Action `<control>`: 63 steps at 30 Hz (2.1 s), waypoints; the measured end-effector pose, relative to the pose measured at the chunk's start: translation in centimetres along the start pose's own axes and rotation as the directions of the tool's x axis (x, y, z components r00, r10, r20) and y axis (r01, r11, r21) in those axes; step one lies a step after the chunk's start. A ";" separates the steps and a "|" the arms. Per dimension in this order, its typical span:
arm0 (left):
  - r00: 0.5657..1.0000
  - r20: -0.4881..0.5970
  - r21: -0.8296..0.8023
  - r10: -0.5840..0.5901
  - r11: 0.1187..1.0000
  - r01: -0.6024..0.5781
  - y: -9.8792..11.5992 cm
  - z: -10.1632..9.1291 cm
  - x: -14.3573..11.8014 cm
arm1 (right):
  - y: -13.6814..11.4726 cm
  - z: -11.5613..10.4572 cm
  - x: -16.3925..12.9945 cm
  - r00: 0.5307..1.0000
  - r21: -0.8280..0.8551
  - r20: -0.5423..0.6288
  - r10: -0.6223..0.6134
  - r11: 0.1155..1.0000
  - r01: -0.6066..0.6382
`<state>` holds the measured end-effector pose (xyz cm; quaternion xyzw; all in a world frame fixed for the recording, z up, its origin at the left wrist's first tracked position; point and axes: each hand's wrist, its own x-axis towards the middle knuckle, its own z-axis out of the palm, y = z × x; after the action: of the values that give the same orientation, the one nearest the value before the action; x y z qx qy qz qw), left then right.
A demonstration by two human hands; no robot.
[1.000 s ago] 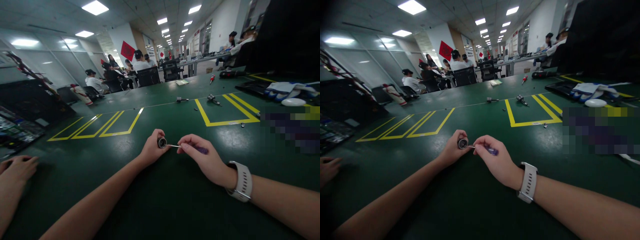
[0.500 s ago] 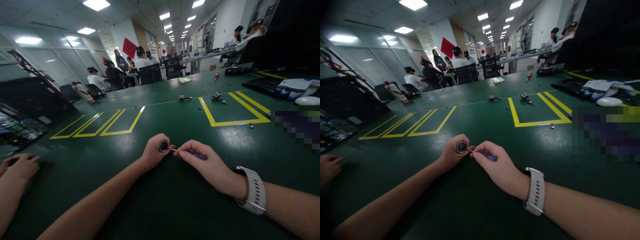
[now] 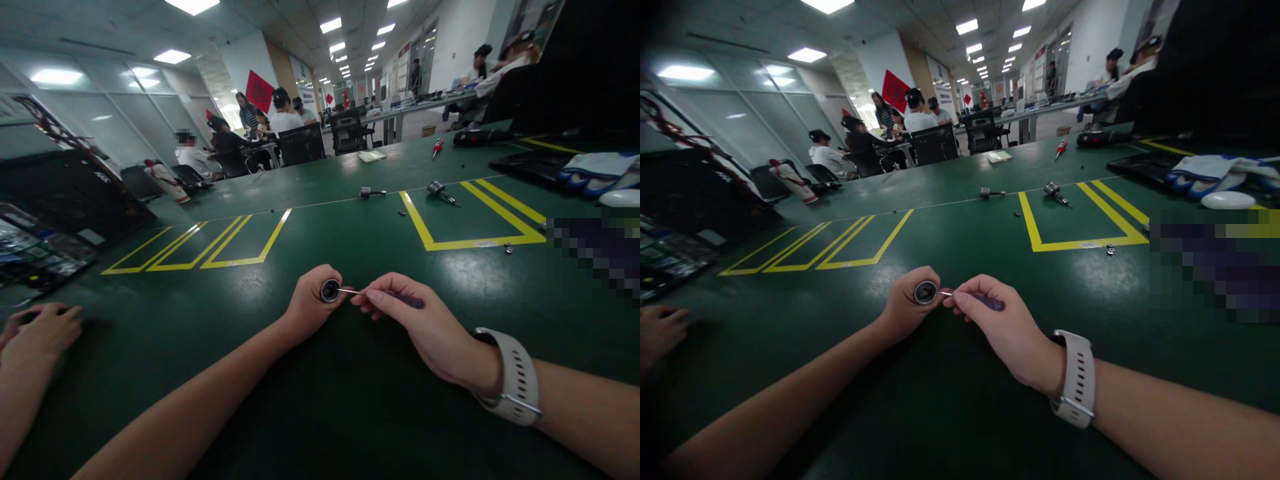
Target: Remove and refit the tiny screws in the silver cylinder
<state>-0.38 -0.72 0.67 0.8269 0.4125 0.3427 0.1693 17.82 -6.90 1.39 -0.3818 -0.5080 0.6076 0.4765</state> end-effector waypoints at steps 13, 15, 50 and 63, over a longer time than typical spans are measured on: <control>0.998 0.046 -0.062 0.038 0.997 -0.035 0.2 -0.4 0.0 | -0.1 -0.4 0.2 0.997 0.131 0.056 0.058 0.989 -0.065; 0.998 0.050 -0.075 0.034 0.997 -0.031 0.2 -0.3 0.1 | -0.2 -0.4 0.2 0.997 0.142 0.037 0.061 0.988 -0.065; 0.990 0.114 0.053 0.083 0.995 -0.089 -0.5 -0.1 0.2 | -0.4 -0.3 0.5 0.992 0.278 -0.065 0.111 0.956 -0.089; 0.998 0.064 0.052 -0.006 0.999 0.003 -0.8 0.1 0.2 | -0.4 -0.3 0.4 0.986 -0.012 -0.150 0.074 0.997 -0.077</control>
<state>-0.66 -0.09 0.23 0.8406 0.4175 0.3048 0.1615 18.11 -6.39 1.72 -0.4496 -0.4614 0.5901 0.4865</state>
